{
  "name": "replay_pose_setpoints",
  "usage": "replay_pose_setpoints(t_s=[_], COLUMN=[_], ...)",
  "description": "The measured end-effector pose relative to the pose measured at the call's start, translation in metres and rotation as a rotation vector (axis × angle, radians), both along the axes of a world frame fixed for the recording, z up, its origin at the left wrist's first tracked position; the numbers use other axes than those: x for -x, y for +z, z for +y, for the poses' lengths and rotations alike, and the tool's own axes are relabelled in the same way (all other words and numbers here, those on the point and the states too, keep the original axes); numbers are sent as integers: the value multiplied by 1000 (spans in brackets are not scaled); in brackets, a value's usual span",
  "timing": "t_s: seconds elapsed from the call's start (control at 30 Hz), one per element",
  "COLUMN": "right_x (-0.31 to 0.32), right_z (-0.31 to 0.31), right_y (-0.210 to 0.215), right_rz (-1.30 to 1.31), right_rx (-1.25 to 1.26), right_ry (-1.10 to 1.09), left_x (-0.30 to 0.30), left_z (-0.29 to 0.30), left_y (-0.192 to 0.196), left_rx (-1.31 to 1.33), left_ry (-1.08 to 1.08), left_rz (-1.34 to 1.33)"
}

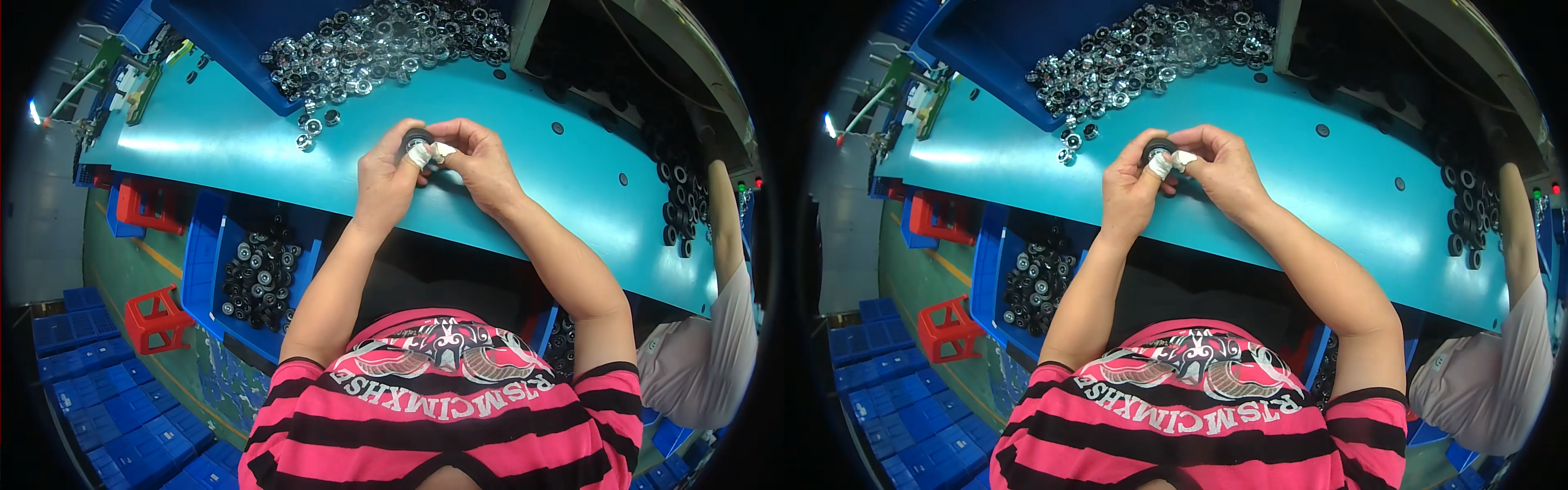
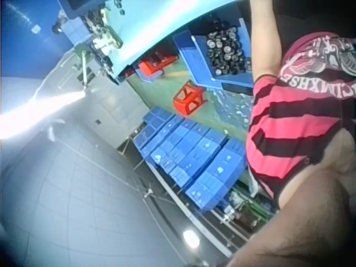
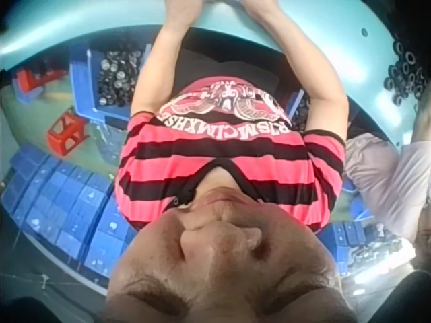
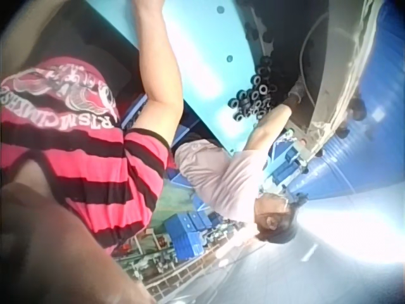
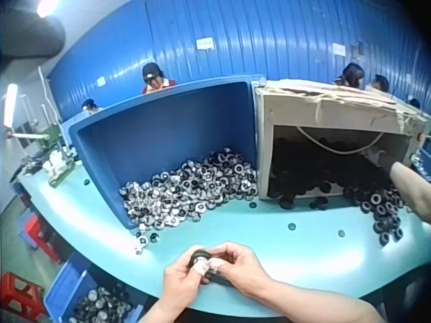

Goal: Assembling small plastic and metal components at a factory workbench.

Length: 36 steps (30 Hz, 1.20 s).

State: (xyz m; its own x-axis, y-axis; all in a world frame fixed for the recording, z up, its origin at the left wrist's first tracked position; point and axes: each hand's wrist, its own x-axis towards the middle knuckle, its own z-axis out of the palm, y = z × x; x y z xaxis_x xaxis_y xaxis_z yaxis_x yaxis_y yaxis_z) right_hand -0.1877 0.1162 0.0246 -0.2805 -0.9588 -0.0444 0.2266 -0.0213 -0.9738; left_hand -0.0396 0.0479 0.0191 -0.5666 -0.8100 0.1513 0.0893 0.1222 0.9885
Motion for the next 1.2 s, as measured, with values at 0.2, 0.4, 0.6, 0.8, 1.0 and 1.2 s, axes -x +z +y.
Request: replay_pose_setpoints(t_s=[0.2, 0.4, 0.6, 0.8, 1.0, 1.2], right_x=[0, 0, -5, -4, -2, -7], right_z=[-3, 0, -1, -5, -2, -2], right_y=[-2, 0, 0, -2, -9, -4], right_rz=[14, -21, -34, -70, 6, 114], right_rx=[-35, -11, -43, 3, 2, -11], right_ry=[1, -9, -20, 11, -10, -31], left_x=[-2, 12, 7, -3, 10, 12], left_z=[2, 4, -3, -10, -3, -4], left_y=[9, 9, 1, 1, -4, -8], left_rx=[154, 163, 142, -57, 73, 150], left_ry=[61, 180, 146, 20, 151, 201], left_rz=[-117, -116, -151, -39, -87, -102])
